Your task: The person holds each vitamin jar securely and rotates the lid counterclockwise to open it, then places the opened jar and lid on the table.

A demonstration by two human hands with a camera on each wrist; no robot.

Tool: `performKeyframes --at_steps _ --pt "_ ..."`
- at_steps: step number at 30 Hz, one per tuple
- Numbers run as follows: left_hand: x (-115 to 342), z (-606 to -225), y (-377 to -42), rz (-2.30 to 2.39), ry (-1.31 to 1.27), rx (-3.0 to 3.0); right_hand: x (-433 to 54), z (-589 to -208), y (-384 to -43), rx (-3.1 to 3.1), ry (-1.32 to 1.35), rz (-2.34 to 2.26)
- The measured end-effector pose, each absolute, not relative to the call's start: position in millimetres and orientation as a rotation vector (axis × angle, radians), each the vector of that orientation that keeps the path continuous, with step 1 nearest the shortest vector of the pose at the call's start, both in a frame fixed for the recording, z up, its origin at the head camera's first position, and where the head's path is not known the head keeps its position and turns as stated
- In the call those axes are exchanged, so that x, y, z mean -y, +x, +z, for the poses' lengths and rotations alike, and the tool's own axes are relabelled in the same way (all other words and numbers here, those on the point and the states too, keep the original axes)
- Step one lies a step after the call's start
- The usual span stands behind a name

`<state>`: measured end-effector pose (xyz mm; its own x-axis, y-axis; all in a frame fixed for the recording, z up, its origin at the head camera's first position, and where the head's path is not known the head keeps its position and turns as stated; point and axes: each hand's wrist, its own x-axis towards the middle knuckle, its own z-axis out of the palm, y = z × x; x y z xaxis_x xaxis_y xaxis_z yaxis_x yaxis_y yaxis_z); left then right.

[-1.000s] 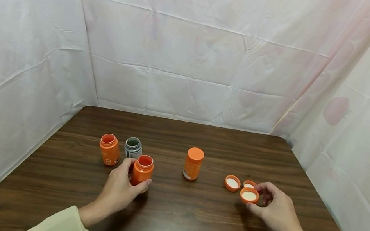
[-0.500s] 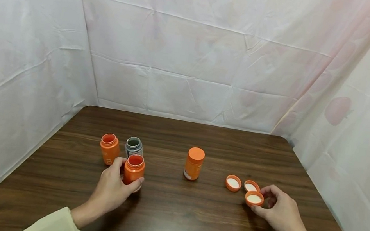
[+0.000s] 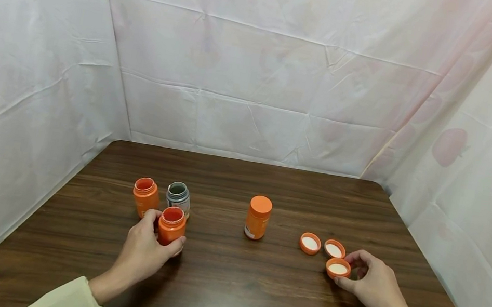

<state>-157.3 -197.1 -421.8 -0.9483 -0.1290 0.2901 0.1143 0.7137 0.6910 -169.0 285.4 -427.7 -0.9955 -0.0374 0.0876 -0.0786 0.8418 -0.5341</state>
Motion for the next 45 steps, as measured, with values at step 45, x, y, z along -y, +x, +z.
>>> performKeyframes --at_steps 45 --pt "212 -429 -165 -1.171 0.099 2.683 -286 -421 -161 2.950 0.159 0.766"
